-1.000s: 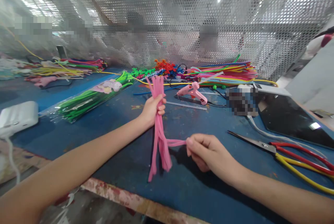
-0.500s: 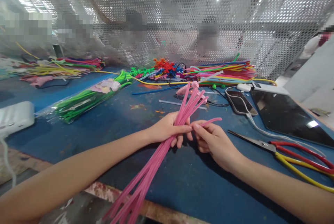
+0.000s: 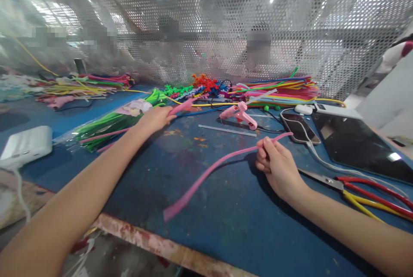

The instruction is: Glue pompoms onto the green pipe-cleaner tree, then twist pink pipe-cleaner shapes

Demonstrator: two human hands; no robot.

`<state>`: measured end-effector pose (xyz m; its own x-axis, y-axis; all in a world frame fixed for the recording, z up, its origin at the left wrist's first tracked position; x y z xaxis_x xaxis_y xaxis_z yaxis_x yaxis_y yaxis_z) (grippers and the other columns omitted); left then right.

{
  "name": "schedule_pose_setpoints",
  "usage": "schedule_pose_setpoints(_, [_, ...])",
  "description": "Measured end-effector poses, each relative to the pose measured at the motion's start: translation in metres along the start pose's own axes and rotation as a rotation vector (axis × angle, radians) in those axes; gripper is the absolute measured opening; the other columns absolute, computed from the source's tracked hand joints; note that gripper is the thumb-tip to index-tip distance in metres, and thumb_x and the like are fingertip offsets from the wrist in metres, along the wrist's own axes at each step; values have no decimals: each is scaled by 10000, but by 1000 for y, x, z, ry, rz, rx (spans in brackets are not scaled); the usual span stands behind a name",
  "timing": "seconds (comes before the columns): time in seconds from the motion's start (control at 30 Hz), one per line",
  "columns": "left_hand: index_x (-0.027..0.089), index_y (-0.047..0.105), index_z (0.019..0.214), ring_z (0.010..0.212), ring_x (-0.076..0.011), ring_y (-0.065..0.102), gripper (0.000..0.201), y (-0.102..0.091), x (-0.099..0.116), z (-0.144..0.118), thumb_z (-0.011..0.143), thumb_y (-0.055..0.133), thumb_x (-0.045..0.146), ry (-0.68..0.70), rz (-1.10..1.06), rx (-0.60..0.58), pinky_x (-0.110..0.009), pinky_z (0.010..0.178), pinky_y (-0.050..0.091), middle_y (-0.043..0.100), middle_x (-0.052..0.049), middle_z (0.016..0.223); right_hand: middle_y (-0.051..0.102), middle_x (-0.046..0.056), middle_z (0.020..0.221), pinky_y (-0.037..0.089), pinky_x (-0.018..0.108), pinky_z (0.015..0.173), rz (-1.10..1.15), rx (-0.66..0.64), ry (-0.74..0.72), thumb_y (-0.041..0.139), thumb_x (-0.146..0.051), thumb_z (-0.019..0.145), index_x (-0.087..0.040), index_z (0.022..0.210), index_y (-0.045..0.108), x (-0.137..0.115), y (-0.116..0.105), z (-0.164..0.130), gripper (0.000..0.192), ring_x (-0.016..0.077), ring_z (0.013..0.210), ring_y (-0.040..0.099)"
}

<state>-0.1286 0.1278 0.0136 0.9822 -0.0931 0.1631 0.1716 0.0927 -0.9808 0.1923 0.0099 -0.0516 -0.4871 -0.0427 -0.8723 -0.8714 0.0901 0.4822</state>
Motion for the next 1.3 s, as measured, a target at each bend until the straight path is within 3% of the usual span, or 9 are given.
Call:
schedule_pose_setpoints(0.17, [91, 599, 889, 928, -424, 589, 337, 3, -42, 2, 829, 511, 410, -205, 235, 89, -507, 746, 440, 632, -260, 918, 401, -81, 449, 187, 157, 355, -47, -47, 50, 658, -461, 729, -162, 648, 519, 2, 2, 0, 339, 10, 350, 237])
schedule_pose_setpoints(0.47, [40, 545, 1104, 1057, -429, 499, 330, 19, -6, -1, 853, 405, 203, -45, 334, 202, -552, 787, 439, 544, -283, 1102, 412, -71, 431, 191, 170, 351, -271, -361, 119, 576, -530, 784, -161, 622, 500, 9, 21, -19, 410, 24, 336, 303])
schedule_pose_setpoints(0.67, [171, 494, 1224, 1202, -271, 429, 360, 16, 58, -19, 873, 460, 241, 344, 237, 278, -437, 1026, 346, 482, -126, 1265, 409, -78, 424, 200, 169, 344, -101, -279, 119, 607, -498, 766, -167, 631, 500, 6, 17, -11, 374, 23, 323, 274])
schedule_pose_setpoints(0.8, [187, 352, 1353, 1145, -214, 496, 508, 35, 139, -69, 884, 506, 306, 875, -166, 128, -362, 985, 421, 457, -133, 1291, 414, -79, 445, 191, 151, 345, 101, -89, 117, 679, -415, 716, -162, 636, 498, 4, 3, 4, 322, 16, 348, 262])
schedule_pose_setpoints(0.9, [205, 390, 1340, 1098, -215, 531, 539, 39, 180, -115, 858, 550, 386, 1217, -392, 64, -303, 917, 470, 517, -143, 1216, 422, -73, 459, 217, 146, 349, 164, -12, 116, 689, -359, 709, -154, 641, 507, 0, -6, 13, 283, 18, 366, 277])
schedule_pose_setpoints(0.97, [200, 500, 1248, 972, -171, 585, 342, 33, 190, -134, 919, 457, 286, 1285, -540, 42, -246, 843, 490, 585, -119, 1060, 428, -68, 465, 231, 147, 351, 157, 31, 84, 679, -341, 721, -152, 654, 518, -4, -13, 16, 258, 22, 371, 289])
schedule_pose_setpoints(1.07, [208, 593, 1096, 828, -135, 593, 243, 18, 186, -138, 937, 408, 205, 1184, -737, 110, -227, 778, 495, 597, -69, 884, 435, -62, 474, 241, 149, 354, 114, 103, 20, 654, -337, 747, -154, 665, 526, -14, -26, 16, 237, 25, 376, 294])
schedule_pose_setpoints(1.17, [255, 552, 1149, 898, -145, 571, 314, 16, 180, -136, 877, 498, 108, 1097, -683, 158, -243, 789, 493, 576, -68, 993, 438, -55, 498, 251, 151, 360, 79, 136, 13, 622, -328, 778, -155, 674, 532, -21, -38, 12, 221, 27, 389, 299])
schedule_pose_setpoints(1.3, [298, 511, 1210, 946, -144, 550, 446, 32, 186, -136, 846, 482, 43, 1133, -528, 74, -234, 757, 488, 513, -78, 1185, 434, -51, 526, 270, 162, 364, 54, 139, 17, 619, -337, 781, -162, 681, 528, -24, -45, 7, 221, 34, 404, 304])
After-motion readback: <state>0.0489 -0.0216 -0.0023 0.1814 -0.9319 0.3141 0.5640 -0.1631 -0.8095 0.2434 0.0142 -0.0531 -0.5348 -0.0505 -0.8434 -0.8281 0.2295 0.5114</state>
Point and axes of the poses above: each hand's wrist, its own z-axis towards the middle knuckle, its own y-axis out of the palm, x = y × z, the point moved 5 cm from there along z, towards the middle knuckle
